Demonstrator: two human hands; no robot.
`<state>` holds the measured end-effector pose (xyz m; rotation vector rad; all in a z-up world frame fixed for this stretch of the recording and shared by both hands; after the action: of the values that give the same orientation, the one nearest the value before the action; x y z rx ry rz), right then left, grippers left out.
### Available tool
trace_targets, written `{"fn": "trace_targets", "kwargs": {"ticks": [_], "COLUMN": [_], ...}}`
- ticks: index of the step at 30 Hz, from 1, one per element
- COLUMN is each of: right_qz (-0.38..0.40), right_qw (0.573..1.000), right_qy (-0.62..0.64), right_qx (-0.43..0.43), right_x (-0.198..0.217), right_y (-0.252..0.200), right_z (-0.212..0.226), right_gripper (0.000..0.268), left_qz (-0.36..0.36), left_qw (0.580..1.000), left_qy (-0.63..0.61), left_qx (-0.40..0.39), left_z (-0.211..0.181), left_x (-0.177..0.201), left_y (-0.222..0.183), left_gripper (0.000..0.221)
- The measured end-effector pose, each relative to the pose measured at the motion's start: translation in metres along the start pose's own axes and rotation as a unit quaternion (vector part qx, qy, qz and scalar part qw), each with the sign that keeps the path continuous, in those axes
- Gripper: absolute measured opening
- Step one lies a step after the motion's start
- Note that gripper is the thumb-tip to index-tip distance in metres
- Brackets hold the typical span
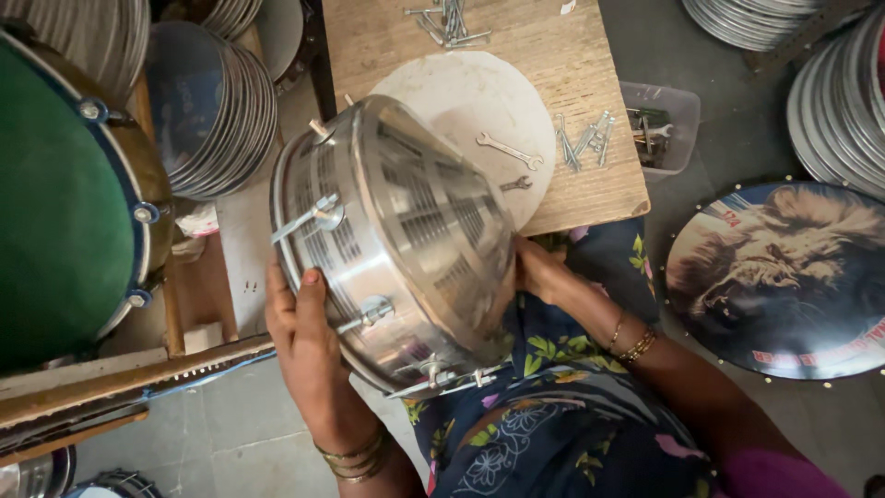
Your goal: The person tightens screws on a metal drum rim using their fingers and a small wrench, while holding the drum on a wooden block.
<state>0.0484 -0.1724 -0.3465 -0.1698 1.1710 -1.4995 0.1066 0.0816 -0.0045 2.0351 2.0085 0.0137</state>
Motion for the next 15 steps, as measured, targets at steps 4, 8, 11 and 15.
{"fn": "trace_targets", "kwargs": {"ticks": [4,8,11,15], "right_qz": [-0.029,-0.025,-0.009,0.012], "right_qw": [0.999,0.999,0.996,0.993], "right_qy": [0.024,0.043,0.079,0.104], "right_qx": [-0.015,0.023,0.029,0.05], "right_x": [0.005,0.016,0.021,0.011], "right_y": [0.02,0.033,0.035,0.035], "right_z": [-0.006,-0.005,0.003,0.038], "right_gripper": [0.063,0.061,0.06,0.056], "left_qz": [0.024,0.036,0.041,0.078], "left_qw": [1.0,0.999,0.999,0.992], "left_qy": [-0.009,0.004,0.009,0.076], "left_qx": [-0.005,-0.003,0.003,-0.063], "left_z": [-0.007,-0.009,-0.007,0.005], "left_x": [0.004,0.004,0.01,0.024], "left_y": [-0.015,-0.034,-0.054,-0.077], "left_gripper": [0.05,0.054,0.059,0.059]}}
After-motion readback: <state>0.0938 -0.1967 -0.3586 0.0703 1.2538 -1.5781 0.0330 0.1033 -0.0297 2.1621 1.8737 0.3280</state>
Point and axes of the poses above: each hand's wrist, its own y-axis towards the middle knuckle, its own x-axis out of the back of the hand, z = x × y, the point moved 6 cm from there along y, towards the middle knuckle, and after that the axes turned 10 degrees about -x, right-handed, at the moved point
